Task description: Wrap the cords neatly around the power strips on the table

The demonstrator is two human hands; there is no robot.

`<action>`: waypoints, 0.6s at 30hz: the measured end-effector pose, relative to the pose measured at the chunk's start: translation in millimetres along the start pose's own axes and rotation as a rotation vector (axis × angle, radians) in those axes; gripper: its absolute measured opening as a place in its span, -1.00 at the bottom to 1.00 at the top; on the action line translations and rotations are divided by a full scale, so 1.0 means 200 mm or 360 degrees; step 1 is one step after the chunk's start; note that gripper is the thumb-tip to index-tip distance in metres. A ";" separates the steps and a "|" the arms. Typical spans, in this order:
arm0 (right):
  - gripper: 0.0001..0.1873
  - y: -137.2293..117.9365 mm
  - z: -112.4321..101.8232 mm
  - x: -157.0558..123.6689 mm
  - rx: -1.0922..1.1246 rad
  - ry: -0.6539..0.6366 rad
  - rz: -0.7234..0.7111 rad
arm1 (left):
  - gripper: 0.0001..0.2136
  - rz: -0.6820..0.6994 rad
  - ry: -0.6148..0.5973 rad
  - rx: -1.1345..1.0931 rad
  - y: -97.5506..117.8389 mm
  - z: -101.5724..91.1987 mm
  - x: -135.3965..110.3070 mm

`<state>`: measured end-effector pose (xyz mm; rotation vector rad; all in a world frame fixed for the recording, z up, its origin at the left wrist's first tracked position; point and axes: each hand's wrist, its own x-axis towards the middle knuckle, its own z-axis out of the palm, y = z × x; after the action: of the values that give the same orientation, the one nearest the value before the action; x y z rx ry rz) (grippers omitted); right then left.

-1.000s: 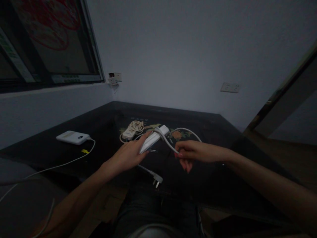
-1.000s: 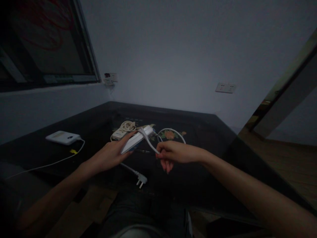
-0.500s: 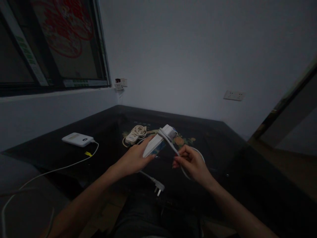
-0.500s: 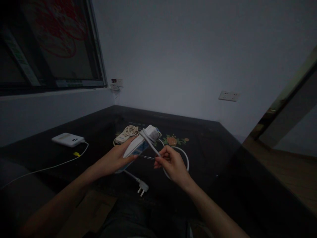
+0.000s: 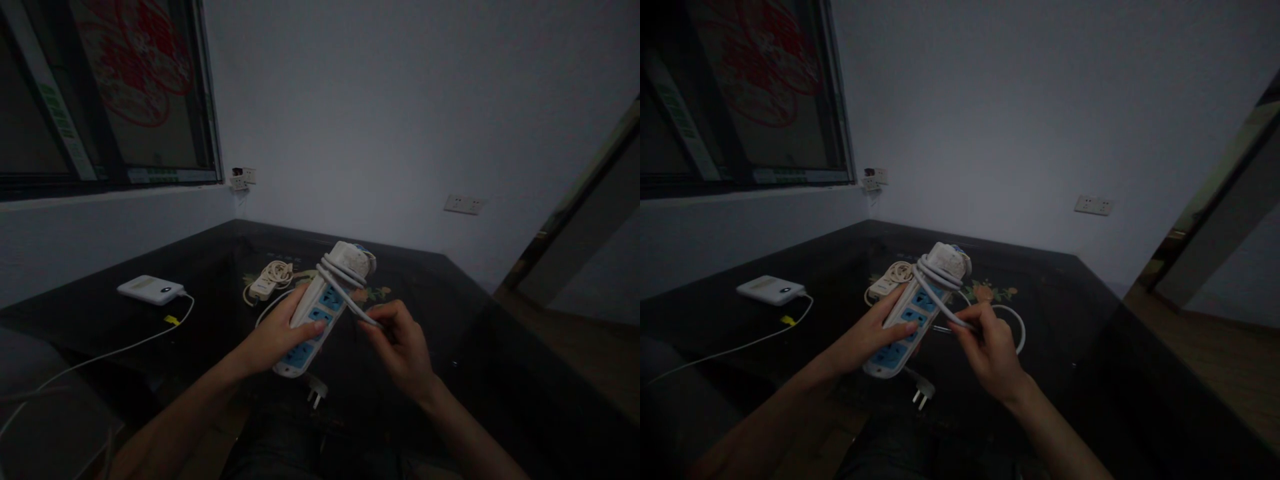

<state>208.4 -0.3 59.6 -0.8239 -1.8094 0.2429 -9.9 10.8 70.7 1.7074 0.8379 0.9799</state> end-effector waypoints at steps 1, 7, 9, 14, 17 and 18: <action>-0.92 -0.01 -0.02 0.01 -0.0019 -0.0034 0.0039 | -0.48 -0.0021 -0.0018 -0.0022 0.00 0.00 0.00; -0.58 -0.03 -0.13 0.08 0.0102 -0.0652 0.0194 | -0.47 -0.0065 -0.0016 -0.0035 0.00 0.00 -0.03; -0.54 -0.03 -0.15 0.09 0.0199 -0.0781 0.0273 | -0.46 -0.0084 -0.0016 -0.0077 0.00 0.00 -0.03; -0.53 -0.07 -0.18 0.07 0.0403 -0.0608 0.0373 | -0.44 -0.0141 -0.0114 -0.0218 -0.04 0.02 -0.03; -0.56 -0.11 -0.17 0.06 0.0448 -0.0483 0.0331 | -0.42 -0.0120 -0.0116 -0.0266 -0.08 0.04 -0.01; -0.56 -0.12 -0.17 0.06 0.0443 -0.0465 0.0317 | -0.42 -0.0110 -0.0103 -0.0281 -0.10 0.04 0.00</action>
<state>225.9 -18.7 94.7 -0.7991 -1.9054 0.7602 -4.0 13.7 50.6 1.5415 0.7414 0.9195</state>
